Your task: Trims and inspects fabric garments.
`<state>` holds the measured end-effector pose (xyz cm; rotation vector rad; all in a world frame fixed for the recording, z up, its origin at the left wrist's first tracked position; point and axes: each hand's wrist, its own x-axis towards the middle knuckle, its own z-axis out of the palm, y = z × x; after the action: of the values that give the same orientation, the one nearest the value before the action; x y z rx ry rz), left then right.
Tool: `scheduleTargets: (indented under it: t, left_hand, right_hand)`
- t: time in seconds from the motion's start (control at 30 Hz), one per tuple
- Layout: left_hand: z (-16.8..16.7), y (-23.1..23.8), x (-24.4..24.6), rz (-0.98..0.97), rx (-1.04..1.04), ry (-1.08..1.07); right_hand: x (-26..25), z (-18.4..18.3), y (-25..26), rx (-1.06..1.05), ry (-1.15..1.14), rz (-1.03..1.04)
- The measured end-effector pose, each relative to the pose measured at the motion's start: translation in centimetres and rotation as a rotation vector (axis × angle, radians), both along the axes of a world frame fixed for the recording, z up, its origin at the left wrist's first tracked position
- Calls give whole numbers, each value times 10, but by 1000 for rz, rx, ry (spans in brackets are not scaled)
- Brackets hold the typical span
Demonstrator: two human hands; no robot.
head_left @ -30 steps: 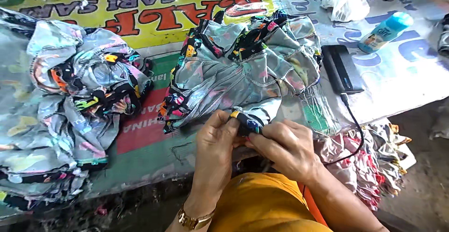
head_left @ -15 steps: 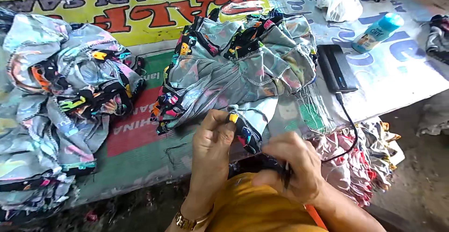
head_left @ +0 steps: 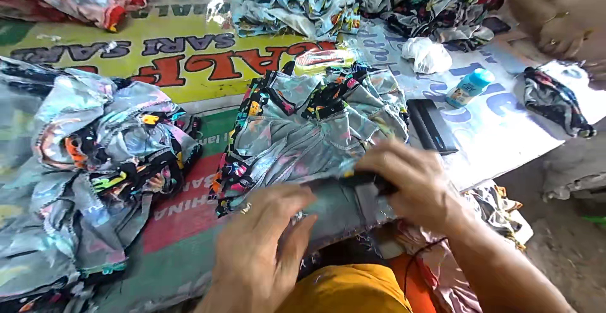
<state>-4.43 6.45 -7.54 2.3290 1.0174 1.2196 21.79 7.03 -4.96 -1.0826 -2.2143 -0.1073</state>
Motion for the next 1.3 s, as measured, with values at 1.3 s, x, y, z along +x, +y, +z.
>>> scheduleTargets:
  t: [1.3]
  left_hand:
    - [-3,89,82,-127,130,488]
  right_hand:
    - [25,-62,-37,-146,100,-383]
